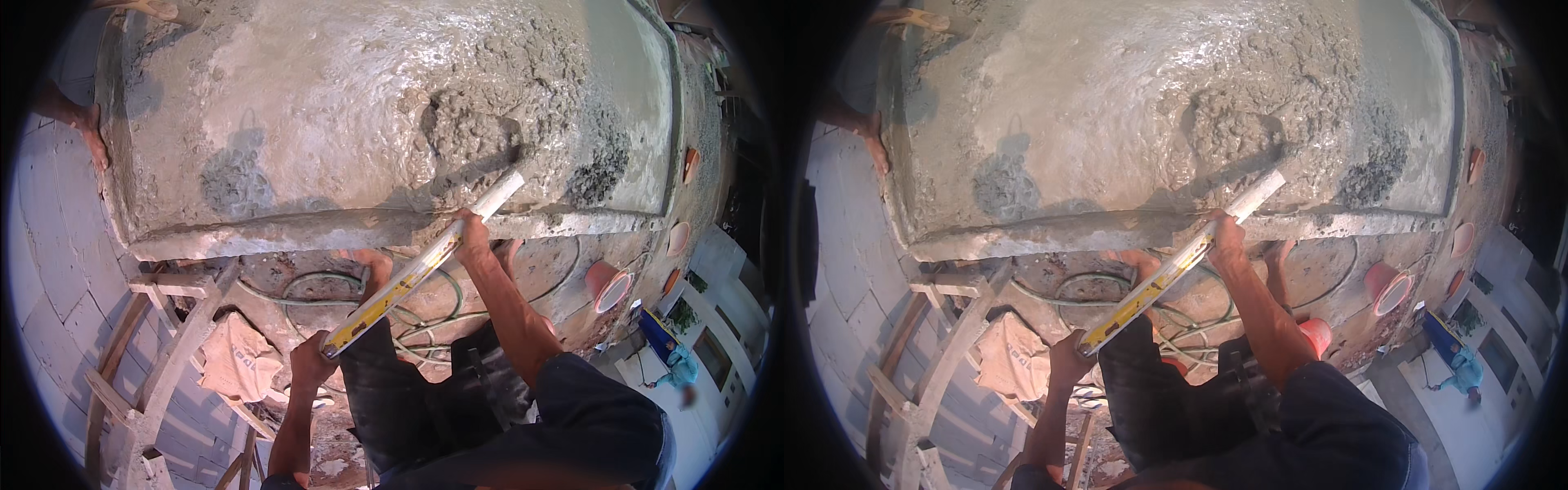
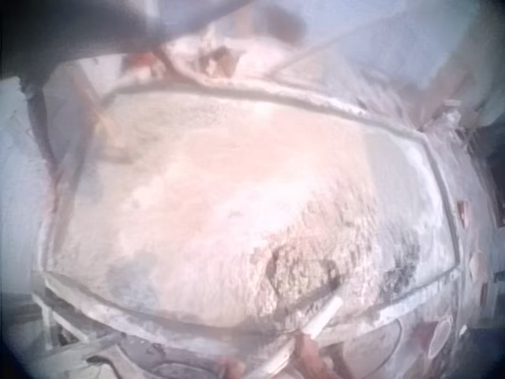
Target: The person uses a long straightedge to screed and level wet concrete on a rectangular slab. They repeatedly pull the tool across the surface to remove high spots and fill low areas, then briefly use a hose to fill a bucket with water.
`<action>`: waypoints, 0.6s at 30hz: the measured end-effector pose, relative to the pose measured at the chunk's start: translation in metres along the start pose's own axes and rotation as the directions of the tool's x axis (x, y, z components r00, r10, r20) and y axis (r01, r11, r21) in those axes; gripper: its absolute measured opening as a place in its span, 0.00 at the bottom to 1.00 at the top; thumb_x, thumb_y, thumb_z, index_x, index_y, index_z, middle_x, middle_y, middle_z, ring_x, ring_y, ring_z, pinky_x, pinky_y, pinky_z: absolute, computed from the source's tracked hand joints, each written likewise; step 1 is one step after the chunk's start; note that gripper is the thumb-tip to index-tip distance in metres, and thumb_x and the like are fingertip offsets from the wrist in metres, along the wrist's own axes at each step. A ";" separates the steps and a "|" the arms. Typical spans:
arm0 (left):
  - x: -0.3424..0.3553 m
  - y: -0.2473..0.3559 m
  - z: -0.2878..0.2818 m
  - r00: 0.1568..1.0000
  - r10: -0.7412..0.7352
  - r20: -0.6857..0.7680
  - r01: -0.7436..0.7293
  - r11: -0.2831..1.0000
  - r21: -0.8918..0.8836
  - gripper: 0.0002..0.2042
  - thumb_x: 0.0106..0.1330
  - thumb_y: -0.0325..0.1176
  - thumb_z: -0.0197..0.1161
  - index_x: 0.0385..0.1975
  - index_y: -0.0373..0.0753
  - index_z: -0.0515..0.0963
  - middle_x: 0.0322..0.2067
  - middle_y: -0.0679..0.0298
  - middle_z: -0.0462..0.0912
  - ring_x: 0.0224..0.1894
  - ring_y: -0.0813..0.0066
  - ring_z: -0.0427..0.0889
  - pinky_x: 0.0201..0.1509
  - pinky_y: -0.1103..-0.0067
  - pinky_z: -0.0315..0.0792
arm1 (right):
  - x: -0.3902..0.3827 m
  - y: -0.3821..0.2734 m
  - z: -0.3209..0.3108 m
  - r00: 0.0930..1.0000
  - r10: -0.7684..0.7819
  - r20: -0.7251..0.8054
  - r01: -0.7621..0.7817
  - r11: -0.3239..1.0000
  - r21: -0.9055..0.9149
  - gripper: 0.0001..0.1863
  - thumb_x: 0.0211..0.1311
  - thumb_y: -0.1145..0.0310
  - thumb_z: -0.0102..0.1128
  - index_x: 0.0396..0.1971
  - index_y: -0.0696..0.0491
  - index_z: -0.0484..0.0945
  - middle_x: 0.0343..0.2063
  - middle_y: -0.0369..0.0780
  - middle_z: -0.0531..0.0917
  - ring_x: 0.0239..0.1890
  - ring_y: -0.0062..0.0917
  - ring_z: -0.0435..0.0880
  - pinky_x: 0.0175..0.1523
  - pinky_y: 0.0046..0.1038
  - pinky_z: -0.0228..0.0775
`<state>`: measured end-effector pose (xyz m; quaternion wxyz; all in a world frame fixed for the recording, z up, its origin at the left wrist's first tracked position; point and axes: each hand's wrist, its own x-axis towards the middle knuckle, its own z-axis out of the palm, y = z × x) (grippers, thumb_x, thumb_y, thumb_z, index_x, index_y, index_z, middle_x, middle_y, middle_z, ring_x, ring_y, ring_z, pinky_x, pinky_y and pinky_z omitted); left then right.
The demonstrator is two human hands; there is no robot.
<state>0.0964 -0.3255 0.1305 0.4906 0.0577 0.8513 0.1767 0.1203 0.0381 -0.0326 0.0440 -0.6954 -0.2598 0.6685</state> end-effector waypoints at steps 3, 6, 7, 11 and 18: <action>-0.048 -0.069 0.017 0.990 -0.002 -0.138 -0.001 1.000 -0.021 0.16 0.41 0.31 0.69 0.33 0.42 0.77 0.29 0.55 0.82 0.31 0.51 0.82 0.34 0.64 0.76 | -0.077 0.039 0.004 0.996 0.092 0.004 -0.091 0.994 -0.067 0.07 0.54 0.72 0.55 0.30 0.60 0.73 0.20 0.43 0.76 0.22 0.33 0.77 0.30 0.35 0.73; -0.138 -0.090 0.040 0.985 -0.036 -0.171 0.026 0.998 -0.059 0.14 0.40 0.29 0.68 0.30 0.41 0.76 0.27 0.55 0.81 0.29 0.52 0.82 0.31 0.64 0.76 | -0.177 0.037 -0.005 0.986 0.160 0.038 -0.156 0.984 -0.090 0.09 0.52 0.75 0.65 0.30 0.58 0.72 0.21 0.42 0.77 0.24 0.33 0.80 0.31 0.37 0.76; -0.170 -0.085 0.042 0.992 -0.034 -0.121 0.032 0.999 -0.023 0.15 0.40 0.30 0.70 0.31 0.39 0.78 0.26 0.55 0.82 0.28 0.53 0.83 0.31 0.65 0.76 | -0.195 0.032 -0.008 0.987 0.157 0.039 -0.153 0.983 -0.098 0.10 0.53 0.75 0.66 0.30 0.57 0.73 0.20 0.41 0.76 0.22 0.31 0.79 0.29 0.36 0.75; -0.200 0.021 0.056 0.974 -0.137 -0.181 0.099 0.974 -0.203 0.16 0.39 0.33 0.70 0.31 0.39 0.78 0.23 0.56 0.81 0.24 0.56 0.83 0.30 0.68 0.77 | -0.135 0.021 0.003 0.974 0.227 0.022 -0.209 0.928 -0.309 0.12 0.51 0.73 0.69 0.30 0.57 0.73 0.21 0.39 0.76 0.18 0.29 0.77 0.25 0.34 0.73; -0.029 0.204 0.101 0.930 -0.266 -0.254 0.089 0.834 -0.545 0.16 0.43 0.32 0.69 0.34 0.35 0.80 0.23 0.54 0.82 0.24 0.64 0.84 0.29 0.73 0.76 | 0.021 -0.138 0.103 0.956 -0.068 0.285 0.253 0.685 -0.684 0.15 0.49 0.71 0.67 0.31 0.69 0.77 0.22 0.44 0.77 0.19 0.29 0.76 0.19 0.35 0.68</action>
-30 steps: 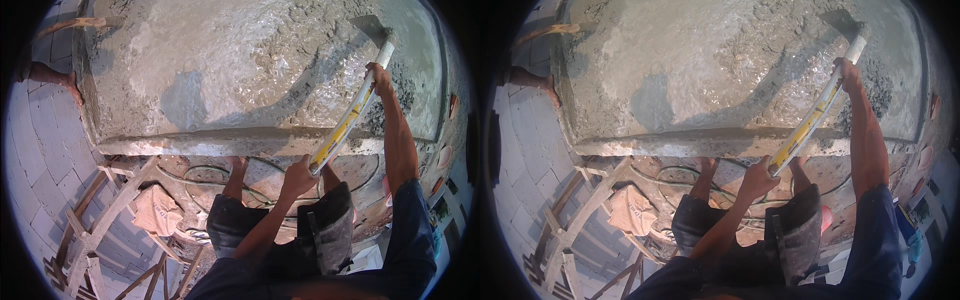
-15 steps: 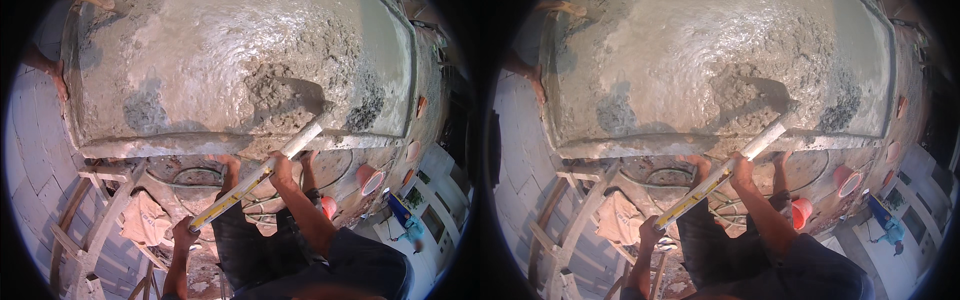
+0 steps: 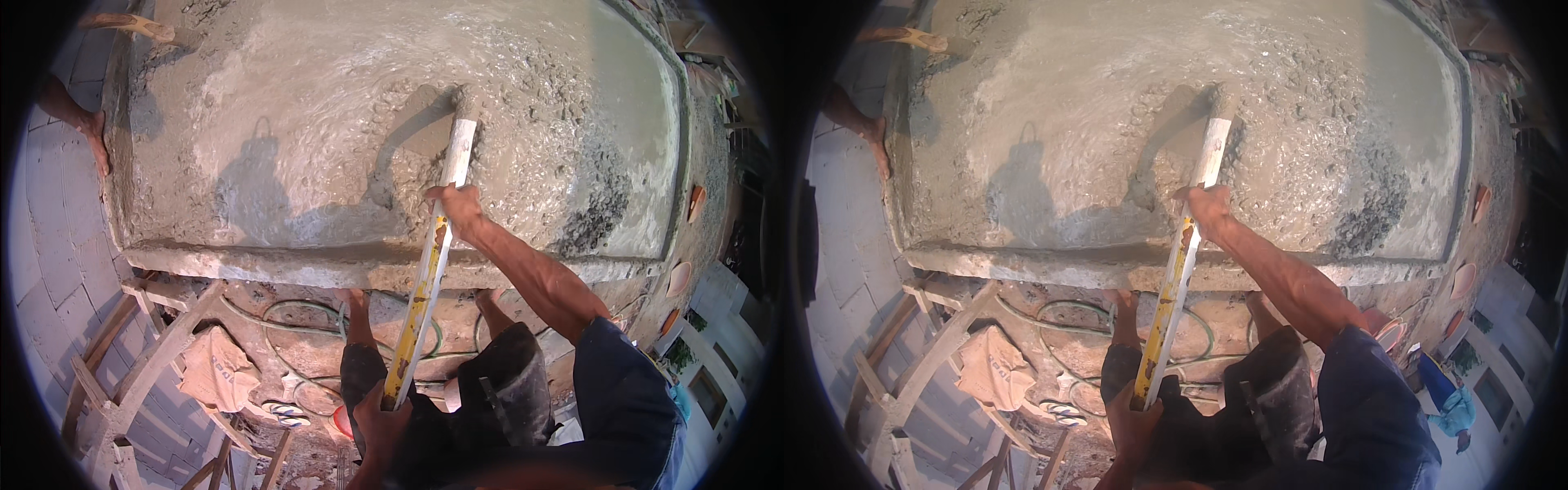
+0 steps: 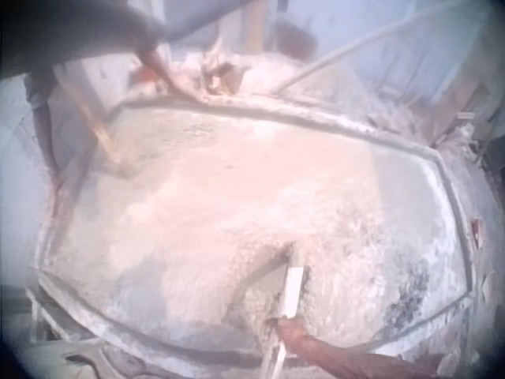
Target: The person uses a long straightedge to screed and level wet concrete on a rectangular slab. They repeatedly pull the tool across the surface to remove high spots and fill low areas, then briefly use a hose to fill a bucket with water.
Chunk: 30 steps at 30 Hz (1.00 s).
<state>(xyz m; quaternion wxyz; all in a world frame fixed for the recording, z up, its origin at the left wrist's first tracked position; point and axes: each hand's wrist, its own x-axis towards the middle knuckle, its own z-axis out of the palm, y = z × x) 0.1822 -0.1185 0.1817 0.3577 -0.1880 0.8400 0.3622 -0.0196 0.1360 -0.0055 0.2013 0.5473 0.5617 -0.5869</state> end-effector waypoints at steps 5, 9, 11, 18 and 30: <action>0.119 0.063 0.088 0.965 0.258 -0.045 -0.262 0.958 -0.113 0.20 0.43 0.31 0.68 0.39 0.33 0.80 0.23 0.52 0.81 0.23 0.65 0.84 0.30 0.73 0.76 | 0.089 -0.123 -0.058 0.940 -0.306 -0.148 0.310 0.951 0.003 0.27 0.50 0.73 0.68 0.43 0.79 0.71 0.38 0.57 0.79 0.32 0.40 0.82 0.30 0.39 0.79; 0.220 0.129 0.164 0.920 0.391 0.022 -0.376 0.898 -0.228 0.21 0.43 0.34 0.68 0.38 0.32 0.77 0.23 0.50 0.82 0.24 0.58 0.83 0.31 0.69 0.75 | 0.174 -0.200 -0.139 0.758 -0.615 -0.218 0.569 0.786 -0.240 0.18 0.50 0.65 0.69 0.30 0.67 0.78 0.25 0.45 0.79 0.23 0.31 0.80 0.32 0.35 0.79; 0.248 0.153 0.180 0.917 0.372 0.141 -0.325 0.905 -0.275 0.21 0.44 0.35 0.67 0.38 0.31 0.76 0.25 0.50 0.82 0.26 0.59 0.83 0.32 0.69 0.75 | 0.186 -0.210 -0.143 0.456 -0.875 -0.164 0.780 0.481 -0.400 0.12 0.50 0.65 0.60 0.25 0.59 0.79 0.19 0.40 0.78 0.19 0.26 0.75 0.22 0.29 0.68; 0.174 0.076 0.203 0.948 0.241 0.206 -0.241 0.970 -0.027 0.25 0.46 0.38 0.69 0.43 0.33 0.72 0.28 0.47 0.82 0.31 0.49 0.83 0.35 0.64 0.75 | 0.167 -0.074 -0.137 0.892 -0.339 -0.300 0.282 0.934 -0.219 0.20 0.48 0.67 0.61 0.37 0.68 0.78 0.28 0.48 0.84 0.29 0.36 0.84 0.35 0.33 0.76; -0.023 -0.137 0.163 0.979 -0.200 0.046 0.151 0.854 0.497 0.21 0.40 0.34 0.74 0.35 0.35 0.75 0.28 0.49 0.82 0.34 0.47 0.83 0.37 0.63 0.77 | -0.054 0.176 -0.090 0.986 -0.103 -0.128 0.119 0.984 0.129 0.16 0.44 0.68 0.66 0.28 0.66 0.78 0.21 0.41 0.80 0.23 0.23 0.75 0.28 0.31 0.68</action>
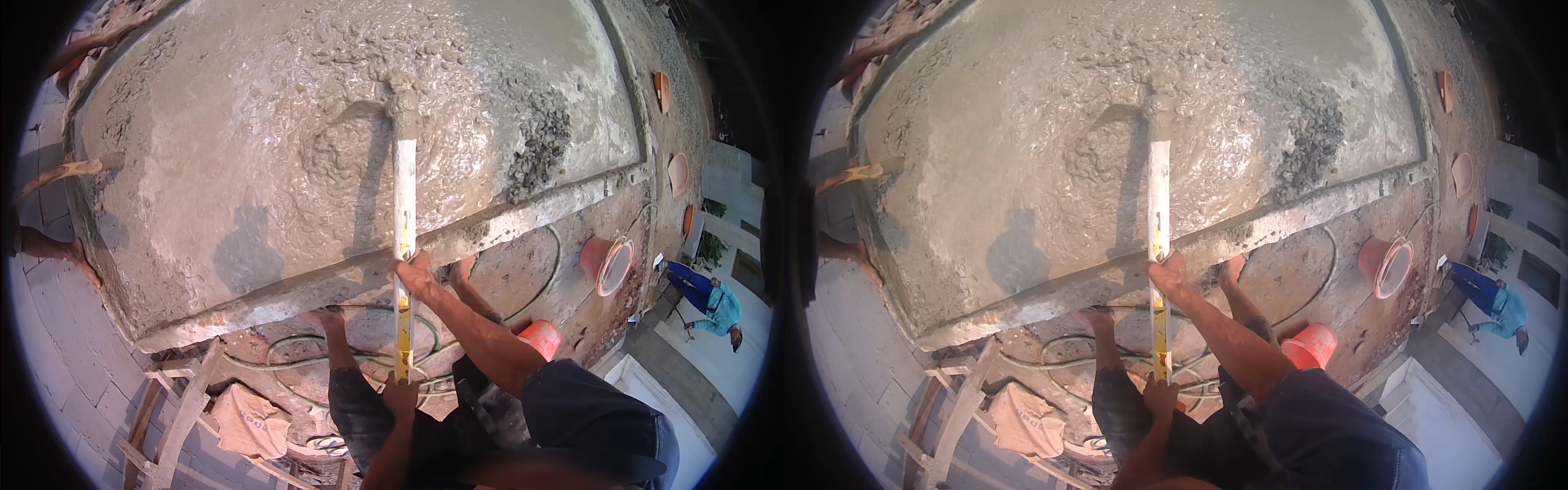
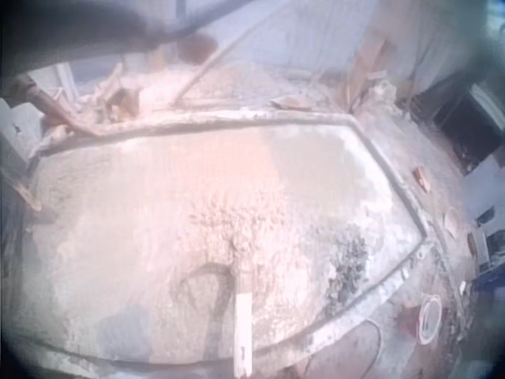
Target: The person uses a long straightedge to screed and level wet concrete on a rectangular slab. They repeatedly pull the tool across the surface to remove high spots and fill low areas, then briefly use a hose to fill a bucket with water.
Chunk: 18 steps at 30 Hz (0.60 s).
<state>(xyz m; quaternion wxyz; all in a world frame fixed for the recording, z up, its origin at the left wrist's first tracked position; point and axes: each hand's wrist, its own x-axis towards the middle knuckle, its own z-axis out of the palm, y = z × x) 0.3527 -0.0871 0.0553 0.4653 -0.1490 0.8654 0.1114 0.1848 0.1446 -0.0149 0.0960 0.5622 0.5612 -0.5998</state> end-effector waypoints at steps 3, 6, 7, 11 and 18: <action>-0.016 -0.078 0.051 0.990 0.021 0.139 -0.002 0.991 -0.131 0.20 0.38 0.30 0.71 0.35 0.33 0.78 0.31 0.48 0.83 0.35 0.54 0.85 0.39 0.66 0.77 | -0.054 0.014 -0.048 0.955 0.225 0.195 -0.205 0.972 -0.116 0.21 0.38 0.66 0.69 0.32 0.65 0.79 0.25 0.45 0.83 0.30 0.28 0.81 0.35 0.32 0.73; -0.032 -0.060 0.077 0.966 0.123 0.225 -0.073 0.973 -0.217 0.18 0.38 0.30 0.72 0.32 0.33 0.78 0.33 0.47 0.83 0.37 0.50 0.84 0.42 0.66 0.77 | -0.086 0.009 -0.126 0.976 0.180 0.127 -0.166 0.980 -0.113 0.40 0.37 0.65 0.74 0.53 0.62 0.68 0.43 0.48 0.80 0.48 0.36 0.81 0.55 0.32 0.71; -0.037 -0.015 0.068 0.953 0.182 0.242 -0.141 0.974 -0.179 0.18 0.38 0.29 0.72 0.32 0.33 0.78 0.33 0.47 0.83 0.37 0.49 0.83 0.42 0.65 0.77 | -0.080 -0.002 -0.161 0.984 0.140 0.113 -0.131 0.988 -0.084 0.37 0.39 0.68 0.73 0.53 0.61 0.68 0.42 0.47 0.80 0.46 0.34 0.80 0.53 0.34 0.72; -0.006 0.154 0.070 0.677 0.731 0.090 -0.719 0.682 -0.133 0.19 0.41 0.30 0.71 0.35 0.33 0.77 0.31 0.50 0.81 0.36 0.46 0.80 0.44 0.61 0.74 | -0.006 -0.114 -0.271 0.967 -0.169 -0.192 0.191 0.977 0.100 0.09 0.41 0.76 0.67 0.25 0.60 0.77 0.20 0.42 0.81 0.20 0.26 0.81 0.27 0.28 0.74; 0.024 0.403 0.075 0.681 0.655 0.329 -0.576 0.755 -0.312 0.28 0.43 0.37 0.72 0.45 0.31 0.74 0.33 0.48 0.82 0.38 0.54 0.83 0.44 0.68 0.74 | 0.194 -0.244 -0.418 0.846 -0.221 -0.486 0.299 0.950 0.088 0.09 0.47 0.73 0.62 0.26 0.64 0.76 0.19 0.46 0.80 0.18 0.28 0.79 0.24 0.29 0.71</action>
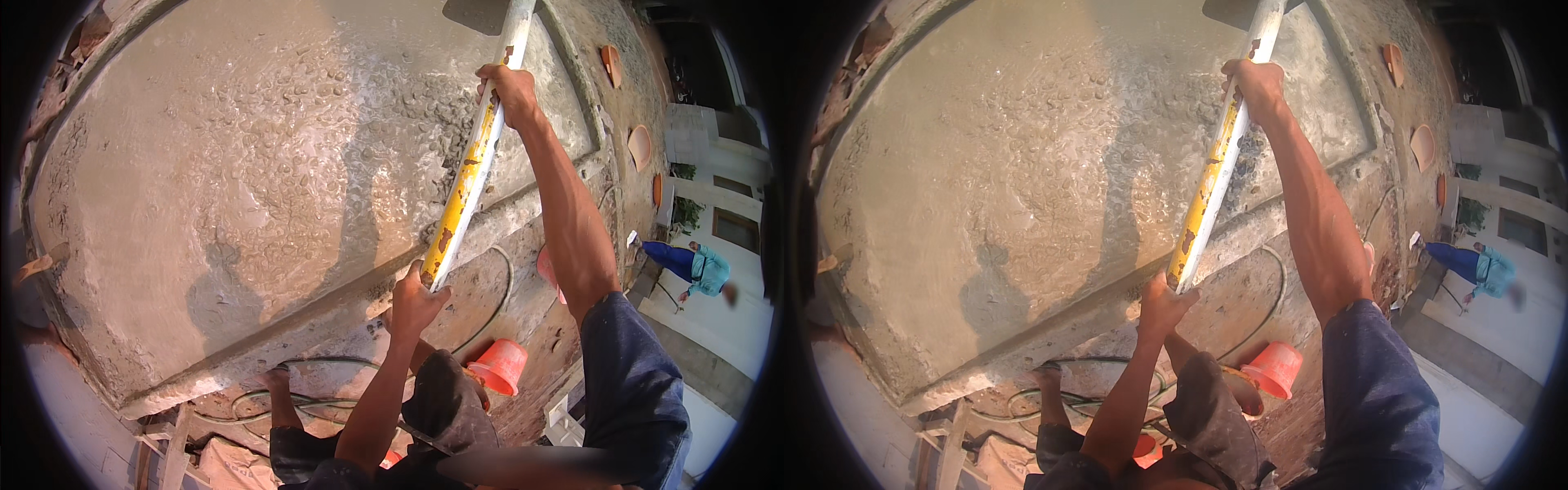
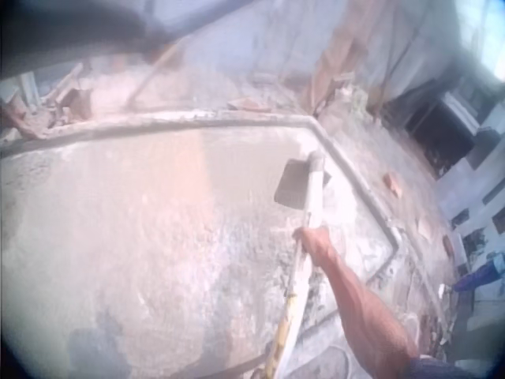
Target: The person uses a long straightedge to screed and level wet concrete on a rectangular slab. They repeatedly pull the tool across the surface to remove high spots and fill low areas, then briefly use a hose to fill a bucket with water.
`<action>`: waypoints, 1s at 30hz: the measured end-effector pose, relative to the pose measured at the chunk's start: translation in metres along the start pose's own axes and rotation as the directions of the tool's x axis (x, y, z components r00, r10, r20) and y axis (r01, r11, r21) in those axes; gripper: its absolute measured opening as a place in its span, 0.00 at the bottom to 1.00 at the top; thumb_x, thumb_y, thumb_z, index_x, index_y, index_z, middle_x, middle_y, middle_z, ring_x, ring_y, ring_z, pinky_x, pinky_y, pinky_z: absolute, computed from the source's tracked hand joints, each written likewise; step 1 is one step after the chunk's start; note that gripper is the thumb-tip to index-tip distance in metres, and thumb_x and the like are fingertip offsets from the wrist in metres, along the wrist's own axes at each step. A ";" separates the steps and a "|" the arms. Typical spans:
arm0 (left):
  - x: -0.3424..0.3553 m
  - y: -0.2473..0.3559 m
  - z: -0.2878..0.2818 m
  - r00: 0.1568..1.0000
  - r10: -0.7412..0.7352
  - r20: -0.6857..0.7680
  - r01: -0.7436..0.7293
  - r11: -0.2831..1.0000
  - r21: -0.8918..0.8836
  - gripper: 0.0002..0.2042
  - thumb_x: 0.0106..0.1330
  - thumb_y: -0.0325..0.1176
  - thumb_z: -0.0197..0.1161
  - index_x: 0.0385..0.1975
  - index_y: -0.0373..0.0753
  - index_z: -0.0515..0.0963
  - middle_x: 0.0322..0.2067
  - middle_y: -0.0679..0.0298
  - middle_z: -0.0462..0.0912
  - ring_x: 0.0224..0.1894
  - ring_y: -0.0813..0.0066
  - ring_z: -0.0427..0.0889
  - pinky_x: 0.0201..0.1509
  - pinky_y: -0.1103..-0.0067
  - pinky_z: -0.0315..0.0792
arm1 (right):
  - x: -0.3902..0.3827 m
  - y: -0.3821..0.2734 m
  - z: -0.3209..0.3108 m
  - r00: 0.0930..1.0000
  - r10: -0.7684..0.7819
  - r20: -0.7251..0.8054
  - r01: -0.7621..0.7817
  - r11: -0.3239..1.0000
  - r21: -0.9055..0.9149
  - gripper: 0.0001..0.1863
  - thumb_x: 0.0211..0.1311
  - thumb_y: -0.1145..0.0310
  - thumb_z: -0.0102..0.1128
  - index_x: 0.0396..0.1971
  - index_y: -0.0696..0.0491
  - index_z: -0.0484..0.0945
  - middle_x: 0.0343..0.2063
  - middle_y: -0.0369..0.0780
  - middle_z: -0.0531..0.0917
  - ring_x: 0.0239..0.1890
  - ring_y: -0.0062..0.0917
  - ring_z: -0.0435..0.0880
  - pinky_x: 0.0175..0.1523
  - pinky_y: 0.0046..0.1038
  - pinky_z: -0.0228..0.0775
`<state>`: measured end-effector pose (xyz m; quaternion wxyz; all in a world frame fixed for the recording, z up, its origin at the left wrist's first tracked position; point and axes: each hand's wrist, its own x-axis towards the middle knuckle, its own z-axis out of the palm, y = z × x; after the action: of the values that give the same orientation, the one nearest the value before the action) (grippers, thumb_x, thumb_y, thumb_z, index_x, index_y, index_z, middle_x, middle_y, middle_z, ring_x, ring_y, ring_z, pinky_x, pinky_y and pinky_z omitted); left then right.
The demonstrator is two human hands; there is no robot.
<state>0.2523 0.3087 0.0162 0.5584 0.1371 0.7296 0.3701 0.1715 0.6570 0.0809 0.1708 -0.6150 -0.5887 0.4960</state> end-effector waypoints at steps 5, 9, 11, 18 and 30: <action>-0.050 -0.063 0.010 0.999 -0.037 -0.028 0.037 0.999 -0.020 0.28 0.45 0.33 0.70 0.48 0.30 0.71 0.37 0.49 0.82 0.40 0.55 0.82 0.46 0.70 0.74 | -0.005 0.119 0.049 0.988 0.155 0.013 -0.147 0.957 -0.250 0.19 0.41 0.66 0.66 0.31 0.66 0.78 0.23 0.47 0.81 0.23 0.35 0.81 0.31 0.34 0.74; -0.120 -0.071 -0.041 0.996 -0.074 0.048 0.079 0.990 -0.120 0.29 0.44 0.32 0.70 0.48 0.28 0.72 0.37 0.51 0.82 0.39 0.62 0.82 0.46 0.72 0.74 | -0.061 0.130 0.048 0.949 0.310 0.055 -0.296 0.938 -0.179 0.20 0.43 0.66 0.64 0.32 0.67 0.78 0.24 0.47 0.82 0.26 0.36 0.83 0.33 0.35 0.75; -0.163 -0.097 -0.068 0.992 -0.092 0.084 0.101 0.989 -0.107 0.27 0.45 0.34 0.71 0.45 0.28 0.72 0.35 0.49 0.82 0.39 0.59 0.82 0.45 0.70 0.74 | -0.119 0.153 0.066 0.947 0.320 0.022 -0.309 0.930 -0.198 0.19 0.42 0.68 0.64 0.32 0.68 0.78 0.24 0.47 0.83 0.27 0.35 0.84 0.33 0.35 0.75; -0.269 -0.215 -0.100 0.972 -0.235 0.031 0.236 0.951 -0.199 0.23 0.45 0.33 0.70 0.40 0.28 0.73 0.33 0.48 0.82 0.38 0.53 0.83 0.44 0.69 0.74 | -0.285 0.196 0.145 0.939 0.337 0.070 -0.309 0.915 -0.261 0.14 0.38 0.70 0.64 0.23 0.67 0.79 0.19 0.48 0.81 0.22 0.33 0.82 0.28 0.34 0.72; -0.384 -0.228 -0.019 0.875 -0.381 -0.300 0.325 0.920 -0.220 0.23 0.46 0.30 0.69 0.44 0.31 0.74 0.40 0.49 0.79 0.43 0.57 0.79 0.50 0.67 0.72 | -0.415 0.128 0.117 0.725 0.447 0.523 -0.475 0.875 -0.089 0.25 0.43 0.74 0.65 0.45 0.64 0.73 0.26 0.40 0.77 0.24 0.25 0.75 0.27 0.30 0.68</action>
<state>0.4137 -0.0906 0.1339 0.4928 -0.1101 0.7942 0.3380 0.2243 0.2107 0.0966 -0.1108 -0.5765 -0.4281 0.6871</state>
